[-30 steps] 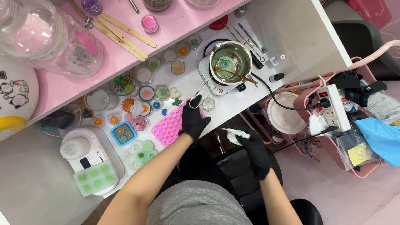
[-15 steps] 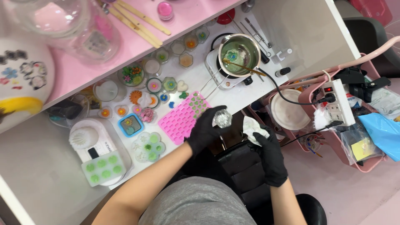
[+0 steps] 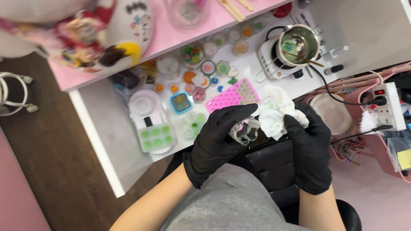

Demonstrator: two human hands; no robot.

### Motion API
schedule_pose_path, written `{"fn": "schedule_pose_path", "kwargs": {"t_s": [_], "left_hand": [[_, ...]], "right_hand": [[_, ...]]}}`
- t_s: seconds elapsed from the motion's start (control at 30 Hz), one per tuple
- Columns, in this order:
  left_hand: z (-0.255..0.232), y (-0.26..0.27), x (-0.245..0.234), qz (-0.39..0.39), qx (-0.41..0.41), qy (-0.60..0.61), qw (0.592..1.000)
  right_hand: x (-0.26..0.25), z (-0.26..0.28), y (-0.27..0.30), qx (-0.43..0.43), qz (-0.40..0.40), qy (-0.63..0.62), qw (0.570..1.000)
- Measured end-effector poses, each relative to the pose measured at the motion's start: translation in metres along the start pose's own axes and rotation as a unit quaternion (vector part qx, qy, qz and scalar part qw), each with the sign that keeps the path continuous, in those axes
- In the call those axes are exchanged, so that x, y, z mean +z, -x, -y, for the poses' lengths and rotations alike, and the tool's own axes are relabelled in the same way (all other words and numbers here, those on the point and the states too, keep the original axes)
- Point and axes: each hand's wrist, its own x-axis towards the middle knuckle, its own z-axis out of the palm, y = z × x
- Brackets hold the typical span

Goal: The recorder is melting wax in a small pot, stirring it with a tool, and then pouring or placing decorative wax elements into molds or jars.

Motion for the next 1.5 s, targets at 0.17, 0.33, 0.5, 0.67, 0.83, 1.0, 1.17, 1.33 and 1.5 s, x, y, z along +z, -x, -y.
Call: {"fn": "schedule_pose_path", "kwargs": {"t_s": [0.17,0.33,0.5,0.67,0.83,1.0,1.17,1.33,1.5], "left_hand": [[-0.01,0.021,-0.032,-0.025,0.006,-0.101,0.995],[-0.021,0.034,-0.057,-0.015,-0.016,-0.117,0.993],[-0.021,0.038,-0.069,0.021,-0.005,-0.042,0.999],[-0.014,0.049,-0.068,0.089,-0.082,0.17,0.978],[-0.003,0.061,-0.068,0.118,-0.106,0.221,0.962],[0.01,0.075,-0.065,0.132,-0.108,0.253,0.952],[0.007,0.077,-0.07,0.126,-0.177,0.321,0.922],[0.022,0.083,-0.064,0.117,-0.209,0.405,0.882],[0.019,0.081,-0.064,0.079,-0.256,0.382,0.885]], "right_hand": [[0.056,0.038,0.04,-0.251,0.042,0.225,0.941],[0.072,0.036,0.062,-0.363,0.04,0.348,0.864],[0.083,0.029,0.071,-0.26,0.081,0.268,0.924],[0.088,0.039,0.076,-0.174,0.14,0.182,0.958],[0.086,0.042,0.074,-0.026,0.125,0.067,0.99],[0.088,0.058,0.075,-0.177,0.196,0.077,0.962],[0.103,0.085,0.076,-0.126,0.294,0.075,0.945],[0.103,0.084,0.066,-0.083,0.272,0.137,0.949],[0.109,0.09,0.055,-0.228,0.316,0.293,0.873]]}}
